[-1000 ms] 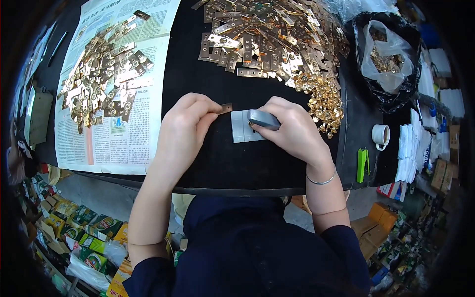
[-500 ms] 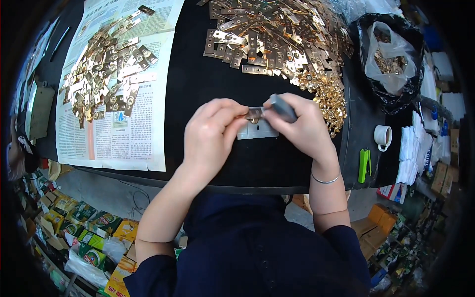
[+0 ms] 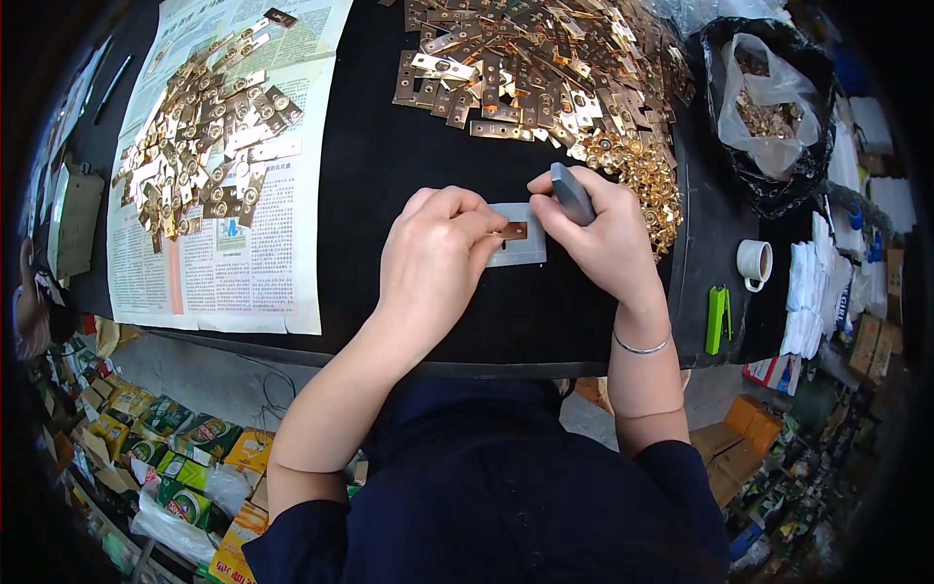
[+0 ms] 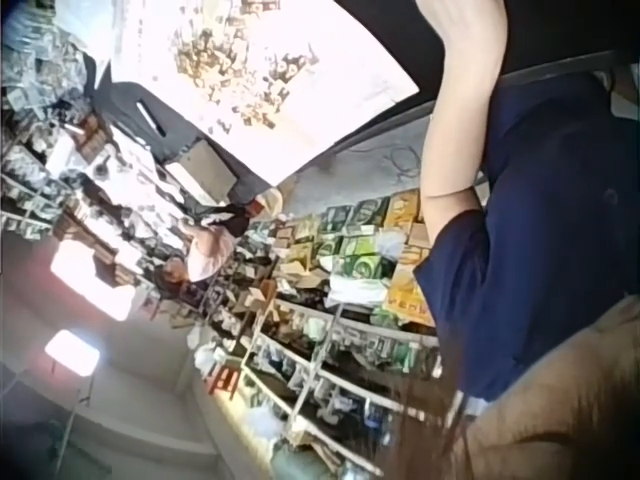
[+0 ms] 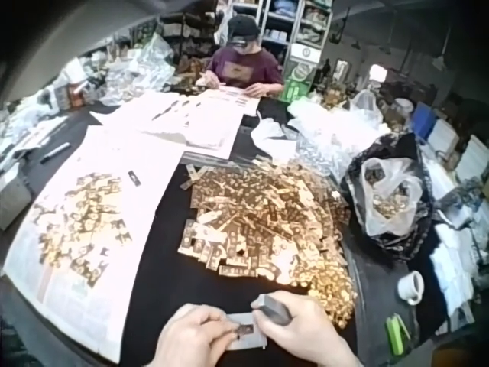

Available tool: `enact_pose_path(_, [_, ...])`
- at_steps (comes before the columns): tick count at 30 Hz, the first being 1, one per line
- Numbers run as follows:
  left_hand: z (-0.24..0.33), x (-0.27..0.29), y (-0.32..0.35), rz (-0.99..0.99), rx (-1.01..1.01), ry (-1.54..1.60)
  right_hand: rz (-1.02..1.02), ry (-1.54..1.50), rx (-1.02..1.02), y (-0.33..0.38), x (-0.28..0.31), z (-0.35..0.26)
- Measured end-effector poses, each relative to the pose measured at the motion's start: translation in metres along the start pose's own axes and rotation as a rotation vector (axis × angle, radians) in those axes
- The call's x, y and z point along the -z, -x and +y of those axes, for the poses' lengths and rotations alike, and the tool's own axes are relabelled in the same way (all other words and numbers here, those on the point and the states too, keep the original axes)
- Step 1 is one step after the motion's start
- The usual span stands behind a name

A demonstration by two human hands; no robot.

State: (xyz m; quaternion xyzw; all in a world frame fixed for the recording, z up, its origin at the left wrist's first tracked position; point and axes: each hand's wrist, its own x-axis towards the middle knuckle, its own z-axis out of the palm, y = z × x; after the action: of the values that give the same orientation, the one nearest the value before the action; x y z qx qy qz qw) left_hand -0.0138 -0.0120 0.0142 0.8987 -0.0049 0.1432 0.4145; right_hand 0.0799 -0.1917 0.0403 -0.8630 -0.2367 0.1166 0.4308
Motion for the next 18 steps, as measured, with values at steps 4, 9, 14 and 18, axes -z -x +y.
enact_pose_path(4, [0.000, 0.002, -0.005, -0.068, 0.044, -0.047, 0.043, -0.040, 0.049, 0.001, -0.002, 0.002])
enact_pose_path(9, [-0.003, 0.006, -0.006, -0.092, 0.111, -0.083, 0.014, -0.379, -0.088, 0.005, -0.003, -0.013])
enact_pose_path(14, [-0.005, 0.004, -0.005, -0.037, 0.121, -0.103, 0.162, -0.861, 0.188, -0.002, -0.045, -0.028])
enact_pose_path(18, [-0.008, 0.002, -0.003, -0.003, 0.101, -0.106, 0.209, -0.833, 0.295, -0.007, -0.060, -0.018])
